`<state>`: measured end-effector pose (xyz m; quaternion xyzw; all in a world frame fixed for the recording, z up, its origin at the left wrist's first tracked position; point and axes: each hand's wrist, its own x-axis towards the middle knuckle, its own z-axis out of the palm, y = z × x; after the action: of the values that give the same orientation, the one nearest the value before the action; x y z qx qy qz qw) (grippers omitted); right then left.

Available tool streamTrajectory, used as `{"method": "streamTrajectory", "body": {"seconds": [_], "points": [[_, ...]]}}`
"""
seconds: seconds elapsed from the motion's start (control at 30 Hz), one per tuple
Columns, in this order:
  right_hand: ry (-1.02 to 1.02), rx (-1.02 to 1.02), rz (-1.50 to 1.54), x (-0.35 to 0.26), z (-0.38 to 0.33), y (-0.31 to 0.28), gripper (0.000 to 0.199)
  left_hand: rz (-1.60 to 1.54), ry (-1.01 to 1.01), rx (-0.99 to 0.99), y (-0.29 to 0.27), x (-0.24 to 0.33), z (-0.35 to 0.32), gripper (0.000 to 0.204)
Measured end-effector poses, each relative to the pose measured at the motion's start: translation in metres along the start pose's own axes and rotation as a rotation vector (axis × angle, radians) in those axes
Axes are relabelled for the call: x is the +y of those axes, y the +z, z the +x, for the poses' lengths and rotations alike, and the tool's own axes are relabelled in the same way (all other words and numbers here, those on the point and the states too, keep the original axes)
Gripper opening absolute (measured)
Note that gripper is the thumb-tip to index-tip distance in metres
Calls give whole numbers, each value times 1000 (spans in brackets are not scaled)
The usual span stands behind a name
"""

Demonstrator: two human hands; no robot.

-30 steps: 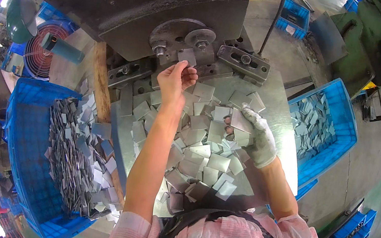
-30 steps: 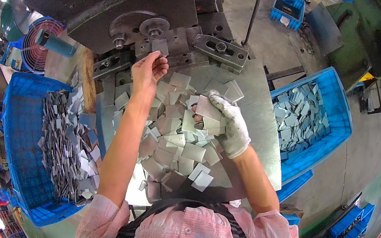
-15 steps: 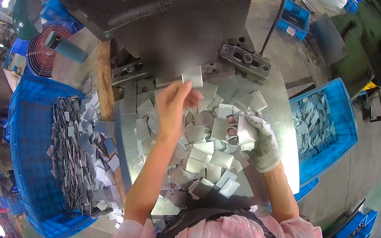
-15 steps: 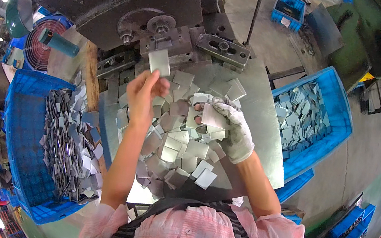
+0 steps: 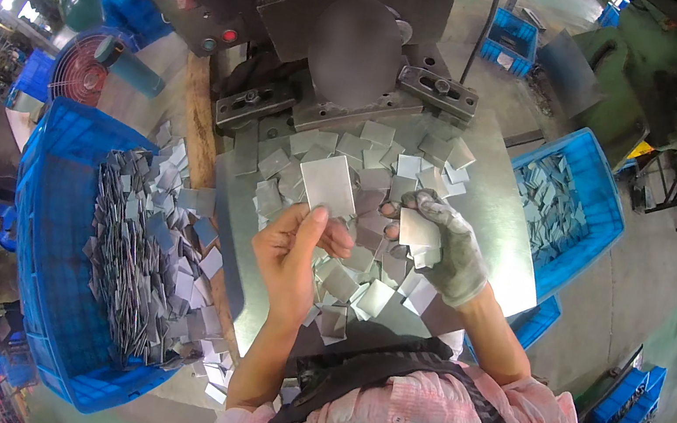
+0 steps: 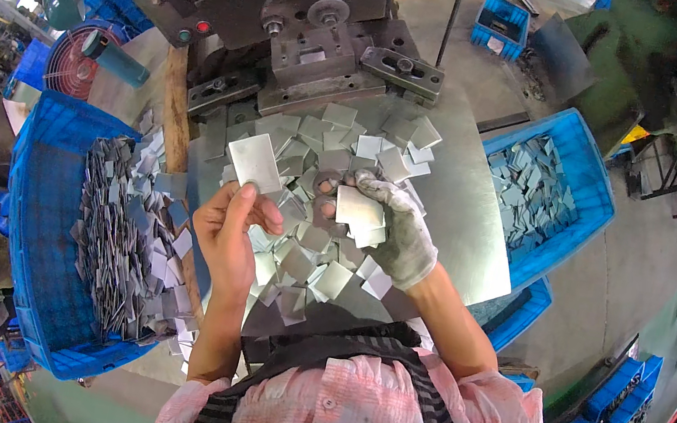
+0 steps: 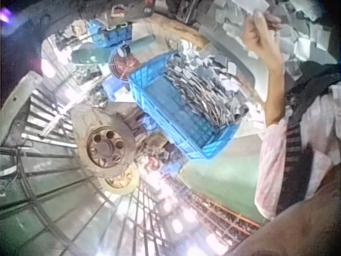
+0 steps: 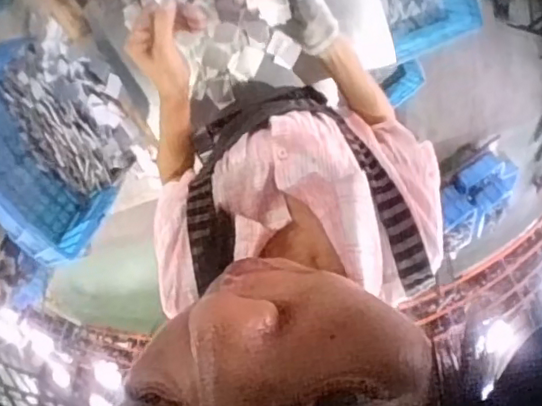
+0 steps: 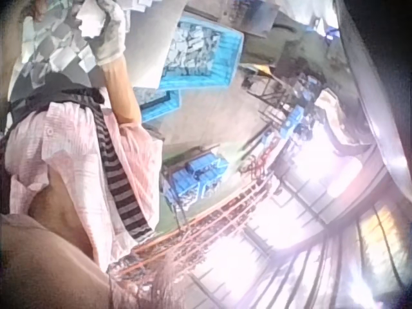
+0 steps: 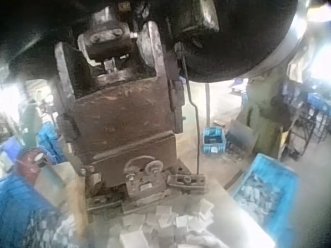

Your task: The person repeatedly picks up small metal plates from a pile on a table, inserts them into a punch machine die by hand, and gathers the processed plates with a gloved hand.

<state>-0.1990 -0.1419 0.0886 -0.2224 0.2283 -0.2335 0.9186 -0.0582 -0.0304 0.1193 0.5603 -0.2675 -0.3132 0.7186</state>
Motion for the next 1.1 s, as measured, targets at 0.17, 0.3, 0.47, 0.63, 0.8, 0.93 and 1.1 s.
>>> {"method": "streamTrajectory", "body": {"seconds": [0.17, 0.3, 0.47, 0.63, 0.8, 0.93, 1.1], "points": [[39, 2, -5, 6, -6, 13, 27, 6, 31, 38, -4, 5, -7, 24], [17, 16, -181, 3, -8, 11, 40, 46, 55, 49, 1, 6, -6, 25], [-292, -207, -298, 5, 21, -3, 53, 178, -10, -89, 6, -4, 10, 29], [-800, -225, -1021, -7, 40, -15, 53, 594, -61, -54, -1, -21, 55, 28], [-162, 9, -117, -20, 51, -33, 52, 1080, 264, -214, -18, -70, 108, 21], [38, 66, 361, -25, 61, -42, 45, 1397, 391, -498, -18, -94, 146, 43], [66, 43, 328, -31, 66, -35, 48, 1493, 316, -652, -12, -85, 163, 37]]}}
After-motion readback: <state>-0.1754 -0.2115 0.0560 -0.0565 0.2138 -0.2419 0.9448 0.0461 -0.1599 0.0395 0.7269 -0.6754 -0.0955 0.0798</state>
